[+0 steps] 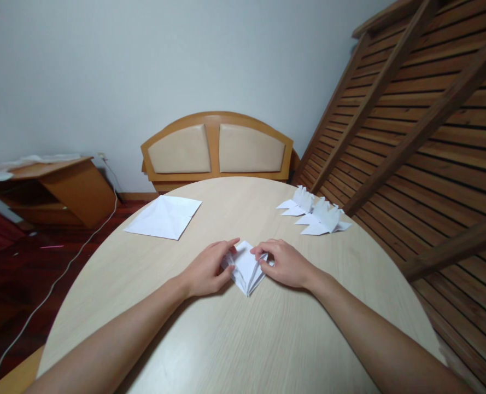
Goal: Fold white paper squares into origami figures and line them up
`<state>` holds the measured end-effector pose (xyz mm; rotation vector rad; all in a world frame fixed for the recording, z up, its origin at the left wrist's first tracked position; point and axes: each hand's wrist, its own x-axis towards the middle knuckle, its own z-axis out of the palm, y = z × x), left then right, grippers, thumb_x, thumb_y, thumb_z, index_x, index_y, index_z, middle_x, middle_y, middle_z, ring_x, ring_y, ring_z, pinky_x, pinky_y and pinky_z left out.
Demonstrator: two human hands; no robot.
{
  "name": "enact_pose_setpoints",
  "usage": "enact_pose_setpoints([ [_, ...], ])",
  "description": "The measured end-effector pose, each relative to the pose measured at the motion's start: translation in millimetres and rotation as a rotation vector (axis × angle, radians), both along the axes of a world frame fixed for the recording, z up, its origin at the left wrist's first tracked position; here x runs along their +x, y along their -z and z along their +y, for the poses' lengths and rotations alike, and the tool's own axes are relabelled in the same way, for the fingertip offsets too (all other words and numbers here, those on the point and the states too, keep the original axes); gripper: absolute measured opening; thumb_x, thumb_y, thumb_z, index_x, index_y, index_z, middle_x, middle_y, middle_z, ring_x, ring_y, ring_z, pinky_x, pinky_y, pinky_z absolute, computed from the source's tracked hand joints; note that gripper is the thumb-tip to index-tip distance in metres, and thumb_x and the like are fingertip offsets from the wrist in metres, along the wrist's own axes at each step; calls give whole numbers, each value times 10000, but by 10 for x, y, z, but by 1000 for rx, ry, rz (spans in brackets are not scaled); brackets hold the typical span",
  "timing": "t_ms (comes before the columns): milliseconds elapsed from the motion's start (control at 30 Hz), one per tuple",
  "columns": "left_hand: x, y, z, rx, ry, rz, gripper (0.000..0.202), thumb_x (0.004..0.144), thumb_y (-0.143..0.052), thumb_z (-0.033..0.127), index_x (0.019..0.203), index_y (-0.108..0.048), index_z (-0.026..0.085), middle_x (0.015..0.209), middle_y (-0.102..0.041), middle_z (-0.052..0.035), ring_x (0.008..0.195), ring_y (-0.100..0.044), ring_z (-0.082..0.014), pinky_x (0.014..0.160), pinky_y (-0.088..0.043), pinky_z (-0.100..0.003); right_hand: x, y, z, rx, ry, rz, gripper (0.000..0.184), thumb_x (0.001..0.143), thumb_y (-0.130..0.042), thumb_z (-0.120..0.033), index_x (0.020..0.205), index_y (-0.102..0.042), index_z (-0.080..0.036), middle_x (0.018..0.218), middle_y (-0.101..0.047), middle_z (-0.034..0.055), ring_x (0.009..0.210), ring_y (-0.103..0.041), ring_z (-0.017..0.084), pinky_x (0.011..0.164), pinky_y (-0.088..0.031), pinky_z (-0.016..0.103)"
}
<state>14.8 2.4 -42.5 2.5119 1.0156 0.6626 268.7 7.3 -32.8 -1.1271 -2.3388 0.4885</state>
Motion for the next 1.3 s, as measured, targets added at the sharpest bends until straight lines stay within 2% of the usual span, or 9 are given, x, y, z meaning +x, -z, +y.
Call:
enact_pose_setpoints([
  [100, -9, 7, 6, 20, 41, 4, 636, 827, -533, 193, 1440, -366, 171, 1259, -632, -123, 1089, -615, -266, 976, -479, -432, 23, -12, 5, -47, 4, 55, 149, 803, -560, -105, 867, -648, -207, 951, -740, 37, 828, -663, 192, 785, -474, 315],
  [200, 4, 3, 6, 26, 12, 4, 604, 806, -518, 148, 1400, -418, 176, 1226, -652, -105, 1065, -631, -248, 945, -488, -399, 44, -28, 8, -89, 10, 103, 131, 811, -538, -99, 844, -606, -205, 934, -732, 29, 806, -656, 177, 744, -467, 290],
  [433, 41, -28, 6, 24, -96, 3, 220, 895, -487, 170, 1060, -629, 204, 1020, -707, -46, 909, -657, -198, 811, -490, -323, 52, -55, -6, -59, -13, 57, 153, 797, -576, -110, 908, -595, -213, 913, -707, 23, 824, -636, 186, 757, -442, 289],
  [567, 67, -17, -1, -6, -224, -27, 156, 929, -488, 228, 1001, -625, 211, 898, -707, -31, 770, -644, -182, 679, -459, -291, 4, -40, -6, -24, 22, 9, 89, 866, -595, -197, 951, -613, -216, 898, -697, 34, 821, -630, 196, 741, -426, 295],
  [700, 99, 19, -10, -45, -300, -120, 104, 929, -503, 258, 1020, -528, 215, 891, -701, -31, 754, -640, -184, 643, -437, -281, -60, 17, 18, -23, 101, 55, 73, 939, -543, -242, 1004, -566, -218, 911, -703, 42, 821, -650, 199, 713, -412, 287],
  [900, 113, 18, -24, -83, -255, -232, 122, 935, -509, 270, 870, -415, 228, 931, -705, -32, 734, -613, -163, 672, -440, -283, -102, 69, 37, -77, 211, 94, 121, 985, -488, -323, 1050, -493, -220, 902, -717, 62, 785, -680, 220, 647, -393, 272],
  [1000, 120, -6, -47, -114, -194, -247, 132, 949, -512, 303, 863, -480, 209, 949, -702, -41, 737, -615, -156, 673, -455, -274, -105, 75, 40, -64, 221, 91, 111, 992, -473, -328, 1020, -496, -224, 890, -708, 53, 801, -682, 224, 661, -393, 273],
  [1200, 139, -29, -73, -135, -170, -213, 235, 1002, -453, 324, 1008, -647, 191, 924, -709, -47, 817, -644, -176, 764, -486, -304, -113, 73, 39, -30, 214, 81, 148, 999, -472, -362, 973, -513, -222, 845, -684, 35, 777, -664, 214, 660, -381, 276],
  [1300, 148, -17, -68, -152, -178, -226, 192, 979, -499, 309, 999, -647, 190, 900, -705, -44, 792, -646, -171, 702, -494, -282, -125, 60, 25, -21, 212, 71, 193, 1006, -466, -396, 939, -532, -226, 811, -677, 22, 739, -651, 201, 641, -363, 274],
])
